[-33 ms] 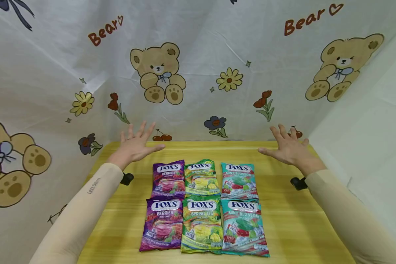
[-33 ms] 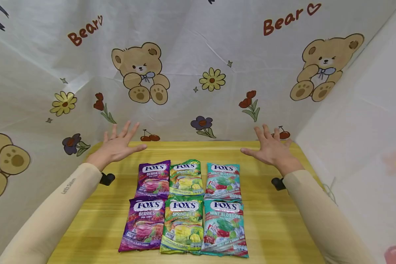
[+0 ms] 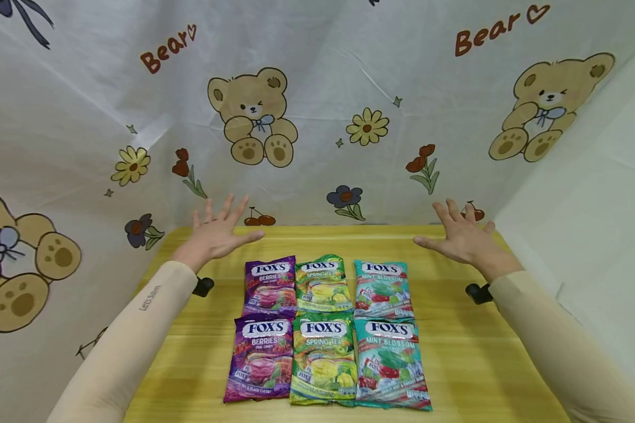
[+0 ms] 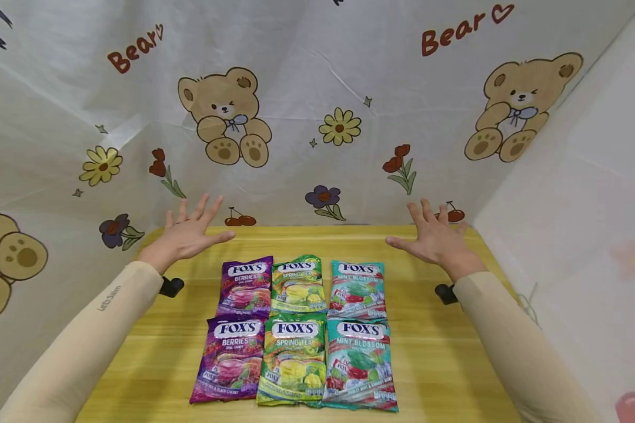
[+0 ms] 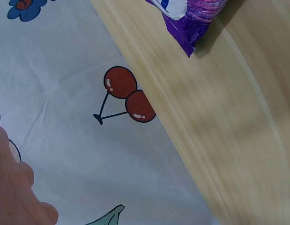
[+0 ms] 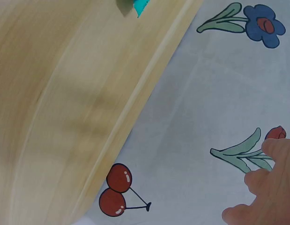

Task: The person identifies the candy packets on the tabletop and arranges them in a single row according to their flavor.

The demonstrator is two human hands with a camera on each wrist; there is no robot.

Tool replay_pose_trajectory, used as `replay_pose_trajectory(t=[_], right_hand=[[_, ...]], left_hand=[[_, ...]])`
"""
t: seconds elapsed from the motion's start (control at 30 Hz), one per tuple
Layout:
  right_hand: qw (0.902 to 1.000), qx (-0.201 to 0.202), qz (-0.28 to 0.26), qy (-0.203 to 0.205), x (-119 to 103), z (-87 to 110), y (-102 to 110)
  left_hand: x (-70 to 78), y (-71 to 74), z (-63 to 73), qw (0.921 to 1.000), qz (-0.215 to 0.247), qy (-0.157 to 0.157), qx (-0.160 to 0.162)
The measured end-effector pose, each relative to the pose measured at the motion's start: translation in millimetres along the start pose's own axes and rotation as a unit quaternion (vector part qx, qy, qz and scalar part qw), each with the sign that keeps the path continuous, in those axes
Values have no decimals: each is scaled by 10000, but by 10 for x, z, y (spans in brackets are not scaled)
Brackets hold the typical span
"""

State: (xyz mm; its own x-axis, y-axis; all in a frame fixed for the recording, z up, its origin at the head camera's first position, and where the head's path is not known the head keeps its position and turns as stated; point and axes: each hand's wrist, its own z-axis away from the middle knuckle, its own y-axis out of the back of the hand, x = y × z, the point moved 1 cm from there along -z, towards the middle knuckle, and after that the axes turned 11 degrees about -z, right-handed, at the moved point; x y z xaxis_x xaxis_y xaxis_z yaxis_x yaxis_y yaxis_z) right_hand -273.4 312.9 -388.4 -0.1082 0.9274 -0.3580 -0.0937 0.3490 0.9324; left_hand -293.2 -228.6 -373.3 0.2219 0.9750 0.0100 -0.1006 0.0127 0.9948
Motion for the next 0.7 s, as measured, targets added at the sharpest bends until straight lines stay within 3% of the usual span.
replay_pose_trajectory(t=[0.33, 0.7], right_hand=[[9997, -112, -236, 4, -91, 79, -35], [9899, 129, -1374, 318, -339, 146, -169]], left_hand=[[43, -72, 35, 9999, 115, -66, 4], [72, -201, 166, 9928, 1180, -193, 36]])
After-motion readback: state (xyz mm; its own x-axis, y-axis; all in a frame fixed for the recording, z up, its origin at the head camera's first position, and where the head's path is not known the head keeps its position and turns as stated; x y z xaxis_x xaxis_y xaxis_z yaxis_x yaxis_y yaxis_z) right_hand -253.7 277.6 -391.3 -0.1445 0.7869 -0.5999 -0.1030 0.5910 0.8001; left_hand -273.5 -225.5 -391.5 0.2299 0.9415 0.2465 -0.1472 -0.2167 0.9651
